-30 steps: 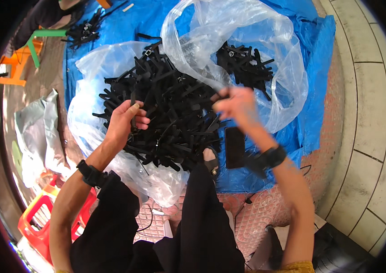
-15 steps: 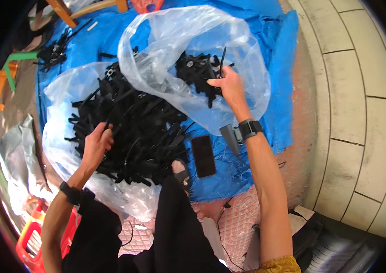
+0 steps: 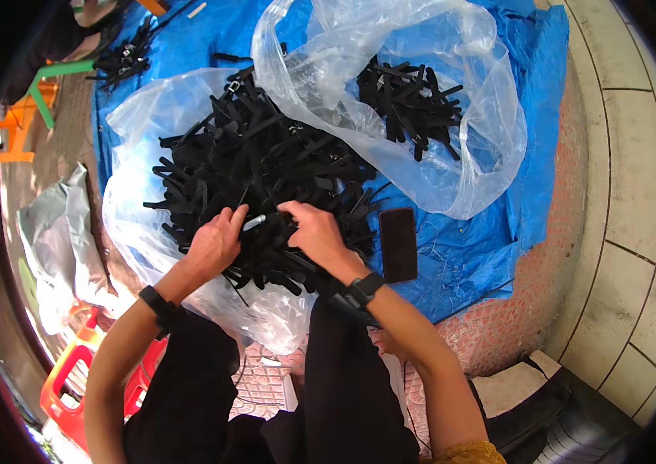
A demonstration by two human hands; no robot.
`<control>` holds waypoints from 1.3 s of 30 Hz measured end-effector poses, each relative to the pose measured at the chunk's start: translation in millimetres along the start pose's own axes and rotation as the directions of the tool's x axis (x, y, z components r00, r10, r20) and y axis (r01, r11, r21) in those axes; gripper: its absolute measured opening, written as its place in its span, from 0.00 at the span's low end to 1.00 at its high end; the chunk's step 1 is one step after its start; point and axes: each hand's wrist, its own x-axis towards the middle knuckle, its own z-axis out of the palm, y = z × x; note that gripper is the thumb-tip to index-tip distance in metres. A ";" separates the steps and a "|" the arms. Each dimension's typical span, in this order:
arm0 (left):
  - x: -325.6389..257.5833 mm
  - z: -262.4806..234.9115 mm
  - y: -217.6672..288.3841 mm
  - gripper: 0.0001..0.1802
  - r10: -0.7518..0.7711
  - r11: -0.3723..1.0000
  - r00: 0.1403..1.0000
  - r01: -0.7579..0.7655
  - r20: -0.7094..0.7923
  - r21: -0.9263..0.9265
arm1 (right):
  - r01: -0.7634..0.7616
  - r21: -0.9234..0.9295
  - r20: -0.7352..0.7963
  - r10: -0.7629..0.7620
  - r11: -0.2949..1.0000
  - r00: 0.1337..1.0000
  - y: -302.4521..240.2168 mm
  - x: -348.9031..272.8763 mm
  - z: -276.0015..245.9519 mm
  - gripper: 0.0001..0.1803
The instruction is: Assembling small black plastic and fabric components for shoes by hand.
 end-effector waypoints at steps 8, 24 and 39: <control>0.7 -49.6 -22.4 0.31 -0.320 0.769 0.947 0.243 -0.026 -0.591 | -0.120 0.288 -0.036 0.137 0.950 0.990 -12.6 -7.4 -70.8 0.26; 5.0 -68.8 16.6 0.20 -0.232 -0.172 0.857 0.428 0.459 -0.887 | -0.137 0.363 -0.099 0.184 0.921 0.978 -31.3 9.8 -176.4 0.19; 9.8 -71.7 31.0 0.15 -0.100 -0.261 0.874 0.439 0.476 -0.860 | 0.621 -0.690 0.179 -0.744 0.372 0.644 -58.5 28.5 -54.9 0.02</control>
